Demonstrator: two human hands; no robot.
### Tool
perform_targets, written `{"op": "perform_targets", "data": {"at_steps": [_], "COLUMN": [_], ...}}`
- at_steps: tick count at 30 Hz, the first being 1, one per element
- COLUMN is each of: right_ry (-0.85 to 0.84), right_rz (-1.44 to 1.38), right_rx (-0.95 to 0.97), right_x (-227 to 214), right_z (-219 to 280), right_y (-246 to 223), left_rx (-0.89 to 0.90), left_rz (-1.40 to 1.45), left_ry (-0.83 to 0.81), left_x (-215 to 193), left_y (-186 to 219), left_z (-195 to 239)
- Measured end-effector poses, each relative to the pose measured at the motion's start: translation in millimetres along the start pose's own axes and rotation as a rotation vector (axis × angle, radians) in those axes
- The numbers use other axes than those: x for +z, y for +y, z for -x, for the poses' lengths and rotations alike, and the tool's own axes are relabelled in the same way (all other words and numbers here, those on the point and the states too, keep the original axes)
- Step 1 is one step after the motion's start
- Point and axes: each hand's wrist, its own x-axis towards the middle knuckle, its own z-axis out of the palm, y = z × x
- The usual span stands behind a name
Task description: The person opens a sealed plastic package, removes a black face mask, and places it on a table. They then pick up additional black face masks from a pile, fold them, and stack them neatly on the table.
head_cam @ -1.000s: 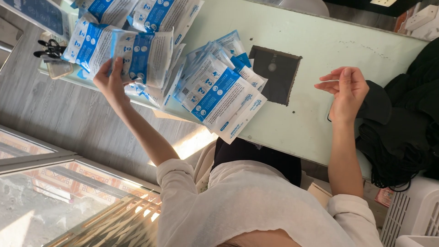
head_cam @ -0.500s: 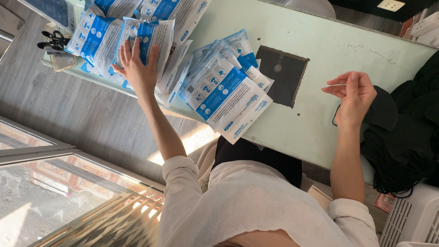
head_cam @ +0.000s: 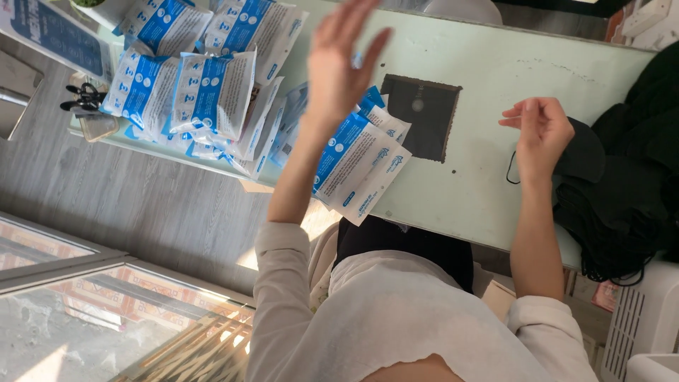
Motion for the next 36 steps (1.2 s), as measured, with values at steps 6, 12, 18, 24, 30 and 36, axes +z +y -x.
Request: {"op": "perform_targets", "data": {"at_steps": [6,12,18,24,30,36], "right_ry": [-0.161,-0.331,-0.245,-0.142,-0.116,-0.178], "right_rz": [0.491,0.905,1.184,1.33,0.865,0.337], "right_rx": [0.112,0.385,0.088,-0.021,0.116,0.176], "right_x": [-36.8,-99.2,-115.7,-117.5,-88.3,-53.4], "right_z": [-9.2,0.2,25.9,27.8,10.3,-18.2], "right_y": [7.2,9.1,84.9,107.3,45.9,-26.4], "left_rx": [0.135,0.04,-0.185,-0.078,-0.152,-0.332], "left_rz": [0.472,0.648,0.701,0.623,0.676,1.262], "left_ry": [-0.28,-0.389,-0.401,-0.355,-0.413,-0.618], "left_x": [141.6,191.5,208.3,213.5,195.0,176.3], "left_y": [56.7,55.6,31.6,29.6,41.8,43.8], "left_z": [25.9,61.6,76.1,86.4,74.1,63.5]}}
